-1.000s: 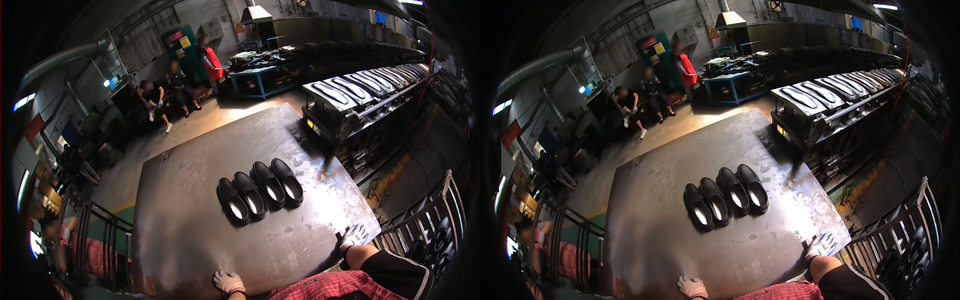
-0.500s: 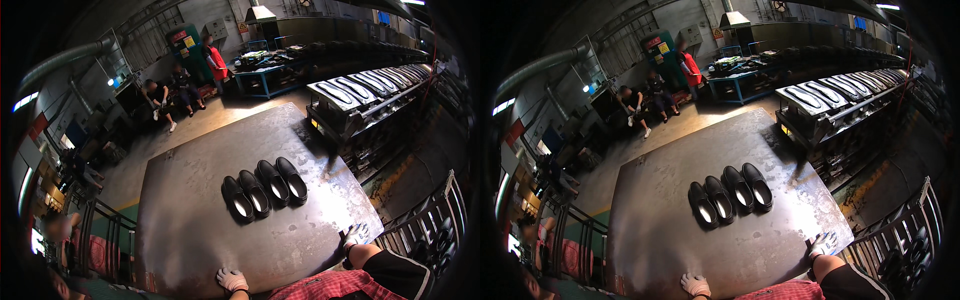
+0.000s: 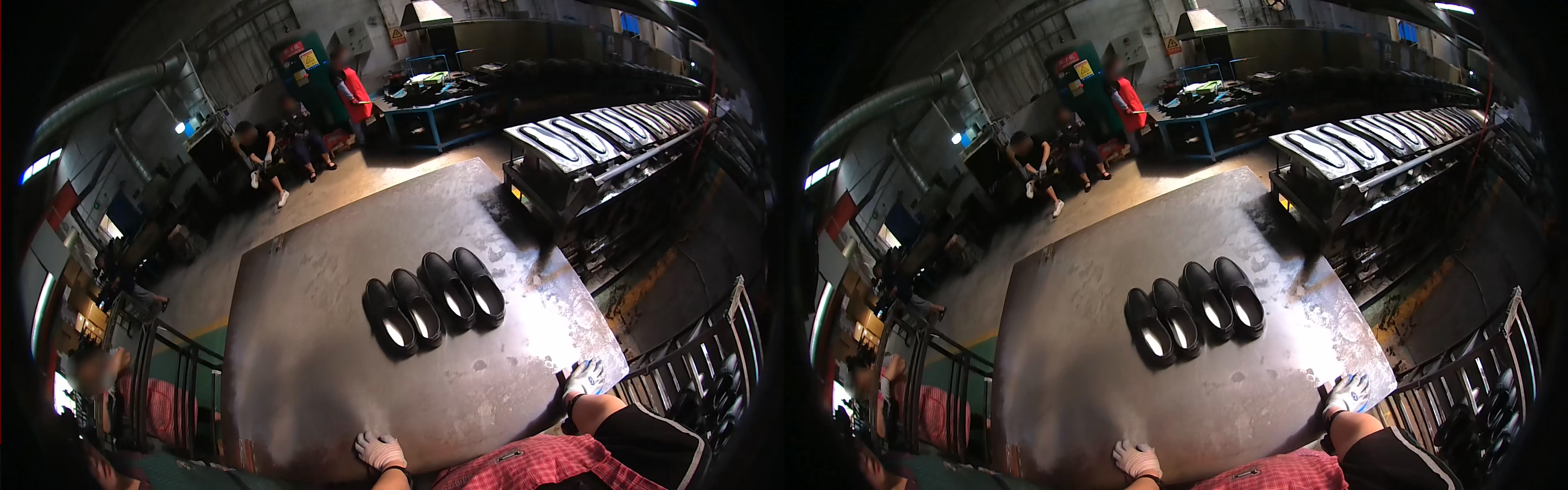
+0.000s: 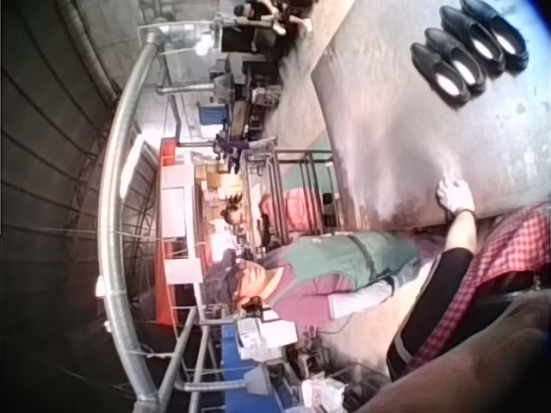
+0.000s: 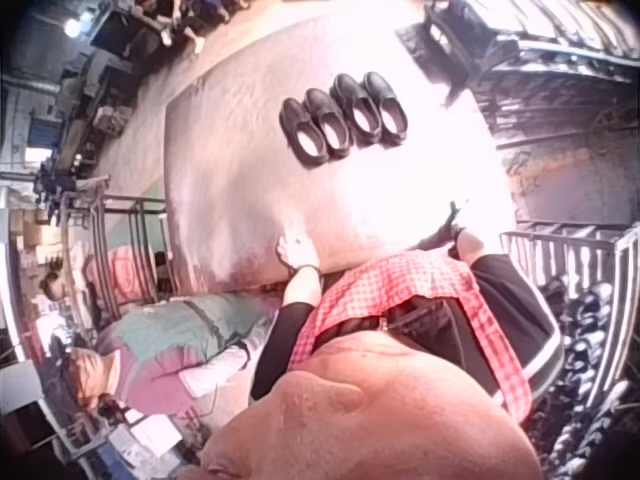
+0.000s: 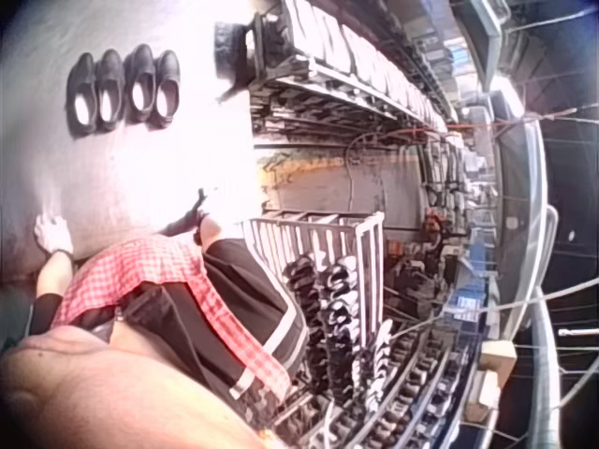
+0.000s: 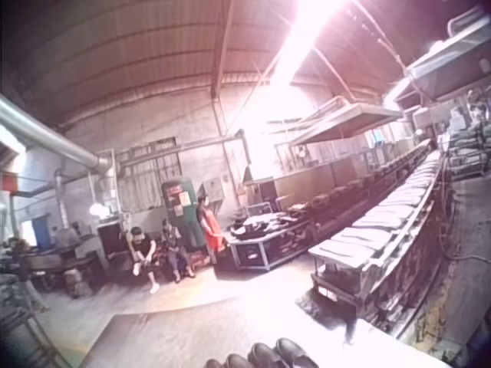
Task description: Inspecting and cleaning shoe soles in a manufacturing line.
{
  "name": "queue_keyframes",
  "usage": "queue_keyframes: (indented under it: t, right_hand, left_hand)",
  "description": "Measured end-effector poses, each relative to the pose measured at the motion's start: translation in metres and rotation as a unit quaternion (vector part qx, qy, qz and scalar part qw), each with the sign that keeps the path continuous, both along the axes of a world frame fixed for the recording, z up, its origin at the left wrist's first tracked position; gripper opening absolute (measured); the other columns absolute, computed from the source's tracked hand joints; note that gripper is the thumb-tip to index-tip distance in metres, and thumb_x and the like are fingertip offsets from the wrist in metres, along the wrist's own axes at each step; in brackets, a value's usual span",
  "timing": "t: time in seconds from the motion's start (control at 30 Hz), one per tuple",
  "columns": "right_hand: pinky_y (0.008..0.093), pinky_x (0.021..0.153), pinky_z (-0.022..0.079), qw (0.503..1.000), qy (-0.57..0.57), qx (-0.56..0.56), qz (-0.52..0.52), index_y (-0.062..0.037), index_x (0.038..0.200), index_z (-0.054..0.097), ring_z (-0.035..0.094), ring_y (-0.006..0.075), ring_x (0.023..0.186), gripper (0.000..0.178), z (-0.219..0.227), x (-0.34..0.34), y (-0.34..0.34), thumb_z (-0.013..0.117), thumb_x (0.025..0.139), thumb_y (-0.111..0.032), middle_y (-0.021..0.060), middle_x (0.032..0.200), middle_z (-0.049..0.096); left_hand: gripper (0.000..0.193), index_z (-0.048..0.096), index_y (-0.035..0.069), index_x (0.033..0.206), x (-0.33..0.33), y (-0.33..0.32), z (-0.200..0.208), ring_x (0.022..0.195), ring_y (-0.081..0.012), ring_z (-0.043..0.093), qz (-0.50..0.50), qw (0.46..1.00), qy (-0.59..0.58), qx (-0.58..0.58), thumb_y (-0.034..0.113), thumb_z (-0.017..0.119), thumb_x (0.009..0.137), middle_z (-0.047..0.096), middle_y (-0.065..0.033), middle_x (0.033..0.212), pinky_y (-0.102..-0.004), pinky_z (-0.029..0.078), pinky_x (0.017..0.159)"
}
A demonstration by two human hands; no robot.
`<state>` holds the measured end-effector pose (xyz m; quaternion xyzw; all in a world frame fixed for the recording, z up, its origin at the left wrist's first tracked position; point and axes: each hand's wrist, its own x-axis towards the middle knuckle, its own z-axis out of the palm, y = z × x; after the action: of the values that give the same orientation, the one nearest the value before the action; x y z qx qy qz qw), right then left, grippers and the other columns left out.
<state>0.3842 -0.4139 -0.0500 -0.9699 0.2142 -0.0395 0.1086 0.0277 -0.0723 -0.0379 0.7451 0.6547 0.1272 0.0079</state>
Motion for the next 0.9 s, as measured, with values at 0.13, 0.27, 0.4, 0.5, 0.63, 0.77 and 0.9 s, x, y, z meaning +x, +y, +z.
queue_keyframes:
  t: [0.13, 0.27, 0.4, 0.5, 0.63, 0.77, 0.9]
  right_hand:
    - [0.0441, 0.115, 0.028, 1.000, -0.018, -0.010, 0.004, -0.0065, 0.136, 0.055, 0.039, 0.0330, 0.137, 0.049, -0.011, 0.004, -0.005, 0.040, 0.101, -0.038, 0.0149, 0.150, 0.044]
    - [0.0437, 0.116, 0.027, 1.000, 0.005, -0.011, 0.004, -0.0067, 0.137, 0.054, 0.039, 0.0335, 0.137, 0.050, 0.005, 0.000, 0.000, 0.040, 0.101, -0.039, 0.0154, 0.149, 0.044]
    - [0.0436, 0.116, 0.026, 1.000, 0.007, -0.007, -0.001, -0.0065, 0.139, 0.052, 0.039, 0.0335, 0.137, 0.052, -0.001, 0.002, -0.004, 0.040, 0.101, -0.040, 0.0153, 0.150, 0.044]
    - [0.0447, 0.117, 0.025, 1.000, 0.025, 0.011, 0.002, -0.0056, 0.141, 0.050, 0.038, 0.0337, 0.138, 0.055, 0.012, -0.001, 0.002, 0.039, 0.101, -0.042, 0.0154, 0.150, 0.043]
    - [0.0437, 0.116, 0.028, 0.999, 0.038, 0.001, -0.001, -0.0049, 0.144, 0.046, 0.040, 0.0345, 0.137, 0.057, 0.018, -0.002, 0.003, 0.040, 0.101, -0.041, 0.0179, 0.148, 0.045]
    - [0.0445, 0.118, 0.024, 0.999, 0.036, 0.011, 0.002, -0.0055, 0.143, 0.047, 0.035, 0.0336, 0.140, 0.057, 0.014, -0.001, 0.000, 0.037, 0.101, -0.043, 0.0148, 0.151, 0.042]
    - [0.0446, 0.118, 0.023, 0.998, 0.052, 0.016, -0.005, -0.0060, 0.145, 0.045, 0.033, 0.0341, 0.142, 0.058, 0.016, 0.000, 0.000, 0.037, 0.101, -0.043, 0.0147, 0.152, 0.040]
  left_hand:
    - [0.037, 0.062, 0.006, 0.109, 0.005, 0.001, 0.001, 0.122, -0.0323, 0.046, -0.005, 1.000, 0.007, -0.005, 0.026, 0.057, 0.078, 0.053, -0.0115, 0.128, -0.0485, 0.041, 0.099]
    - [0.038, 0.062, 0.006, 0.111, 0.004, -0.001, 0.005, 0.123, -0.0316, 0.046, -0.007, 1.000, 0.008, -0.010, 0.026, 0.057, 0.079, 0.053, -0.0113, 0.129, -0.0481, 0.041, 0.099]
    - [0.039, 0.061, 0.006, 0.112, 0.006, -0.001, 0.008, 0.125, -0.0300, 0.045, -0.002, 0.999, 0.014, -0.032, 0.026, 0.060, 0.078, 0.052, -0.0099, 0.132, -0.0469, 0.039, 0.102]
    - [0.039, 0.061, 0.006, 0.111, 0.003, -0.001, 0.007, 0.125, -0.0300, 0.045, 0.004, 0.999, 0.019, -0.029, 0.026, 0.060, 0.078, 0.052, -0.0098, 0.132, -0.0471, 0.039, 0.103]
    - [0.038, 0.061, 0.005, 0.111, 0.006, -0.001, 0.012, 0.125, -0.0301, 0.045, 0.001, 0.999, 0.015, -0.034, 0.026, 0.060, 0.078, 0.052, -0.0097, 0.131, -0.0465, 0.039, 0.103]
    - [0.037, 0.062, 0.005, 0.109, 0.005, -0.001, 0.009, 0.122, -0.0319, 0.047, -0.008, 1.000, 0.018, -0.012, 0.025, 0.058, 0.078, 0.054, -0.0109, 0.129, -0.0482, 0.042, 0.099]
    - [0.038, 0.060, 0.005, 0.110, 0.007, -0.001, 0.008, 0.125, -0.0302, 0.044, -0.005, 0.999, 0.017, -0.030, 0.026, 0.060, 0.078, 0.052, -0.0097, 0.131, -0.0460, 0.039, 0.103]
